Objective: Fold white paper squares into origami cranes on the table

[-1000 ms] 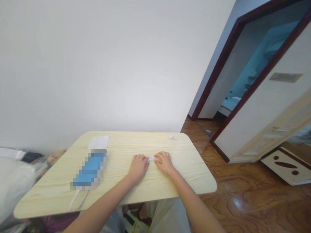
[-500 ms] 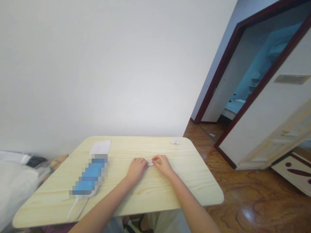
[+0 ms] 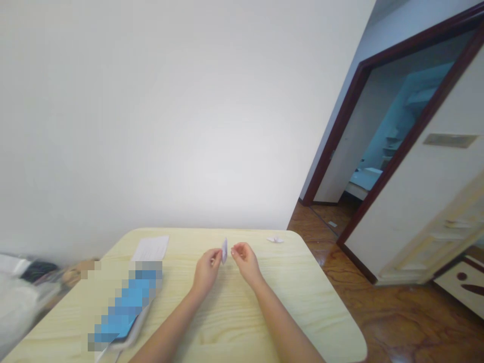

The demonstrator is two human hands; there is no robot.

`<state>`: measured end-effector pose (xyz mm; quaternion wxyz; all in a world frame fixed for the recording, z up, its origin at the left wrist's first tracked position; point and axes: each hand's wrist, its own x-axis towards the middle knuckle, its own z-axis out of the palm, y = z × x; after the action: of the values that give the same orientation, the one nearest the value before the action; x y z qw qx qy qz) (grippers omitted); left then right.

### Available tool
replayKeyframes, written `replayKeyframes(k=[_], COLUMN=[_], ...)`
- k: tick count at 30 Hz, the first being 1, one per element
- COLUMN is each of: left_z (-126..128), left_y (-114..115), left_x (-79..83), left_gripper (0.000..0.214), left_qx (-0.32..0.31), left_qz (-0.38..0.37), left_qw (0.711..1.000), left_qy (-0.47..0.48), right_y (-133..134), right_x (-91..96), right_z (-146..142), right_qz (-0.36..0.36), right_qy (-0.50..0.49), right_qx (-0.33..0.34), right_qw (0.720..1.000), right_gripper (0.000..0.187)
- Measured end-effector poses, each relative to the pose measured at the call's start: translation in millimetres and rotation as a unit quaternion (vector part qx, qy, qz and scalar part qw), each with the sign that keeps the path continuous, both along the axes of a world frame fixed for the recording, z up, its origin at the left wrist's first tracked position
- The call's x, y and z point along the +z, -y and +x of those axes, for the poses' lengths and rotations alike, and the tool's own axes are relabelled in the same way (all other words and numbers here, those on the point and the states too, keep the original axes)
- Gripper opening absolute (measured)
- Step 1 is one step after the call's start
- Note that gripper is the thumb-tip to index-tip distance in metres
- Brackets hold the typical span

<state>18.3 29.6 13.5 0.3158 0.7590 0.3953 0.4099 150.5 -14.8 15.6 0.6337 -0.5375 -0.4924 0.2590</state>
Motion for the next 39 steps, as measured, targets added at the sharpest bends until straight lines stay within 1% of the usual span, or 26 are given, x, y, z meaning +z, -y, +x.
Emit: replayKeyframes(k=[2,4,8,10,13,16,19,21,23,25,27,29,31,35,39], left_z=[3.7,5.8,6.5,6.4,5.9,3.7,-0.2,-3.2,-6.4,-9.6,-12.5,-14.8,-16.6,-18.9,-19.6], left_y=[-3.8,-6.1,-7.9,-8.3,-9.3,-11.2,-12.4,-11.2,-7.8,-3.0,1.8,5.1,6.7,7.1,8.0], left_x=[0.0,-0.6,-3.6,-5.9,-9.9,-12.7,-11.8,-8.0,-2.0,4.7,10.4,13.9,15.1,15.1,16.6], left_gripper=[0.029,0.028,0.026,0.027,0.028,0.025,0.023,0.02,0.016,0.012,0.01,0.01,0.012,0.014,0.011], left_qx=[-0.029,-0.06,-0.097,-0.106,-0.112,-0.132,-0.162,-0.178,-0.187,-0.192,-0.189,-0.181,-0.17,-0.154,-0.149], left_qz=[-0.061,-0.093,-0.146,-0.174,-0.219,-0.228,-0.202,-0.167,-0.107,-0.028,0.033,0.08,0.122,0.199,0.231], left_qw=[0.996,0.989,0.971,0.96,0.946,0.946,0.951,0.957,0.967,0.976,0.98,0.98,0.978,0.968,0.961], left_qy=[0.059,0.102,0.164,0.192,0.21,0.19,0.168,0.156,0.139,0.099,0.06,0.034,0.013,-0.005,0.009], right_y=[-1.4,-3.7,-10.7,-12.9,-11.9,-7.6,-3.4,-0.8,1.7,4.6,8.0,11.9,15.7,21.3,23.4], right_x=[-0.6,-1.2,-4.4,-6.9,-9.9,-10.2,-8.0,-6.1,-4.1,-2.1,0.7,5.0,10.3,20.1,24.3], right_z=[-1.7,-2.2,0.2,2.0,2.8,1.5,0.2,0.5,2.0,4.4,7.3,9.7,10.9,9.7,7.8], right_qz=[-0.014,-0.017,-0.026,-0.037,-0.049,-0.054,-0.051,-0.049,-0.049,-0.053,-0.057,-0.052,-0.032,0.02,0.044], right_qy=[0.038,0.038,-0.033,-0.053,-0.058,-0.057,-0.038,-0.027,-0.026,-0.04,-0.051,-0.034,0.011,0.083,0.095], right_qx=[0.0,0.004,0.033,0.047,0.055,0.052,0.045,0.042,0.054,0.085,0.121,0.144,0.152,0.139,0.129], right_qw=[0.999,0.999,0.999,0.997,0.996,0.996,0.997,0.998,0.997,0.994,0.99,0.988,0.988,0.987,0.986], right_gripper=[0.014,0.014,0.026,0.028,0.024,0.023,0.019,0.018,0.018,0.018,0.017,0.014,0.01,0.007,0.007])
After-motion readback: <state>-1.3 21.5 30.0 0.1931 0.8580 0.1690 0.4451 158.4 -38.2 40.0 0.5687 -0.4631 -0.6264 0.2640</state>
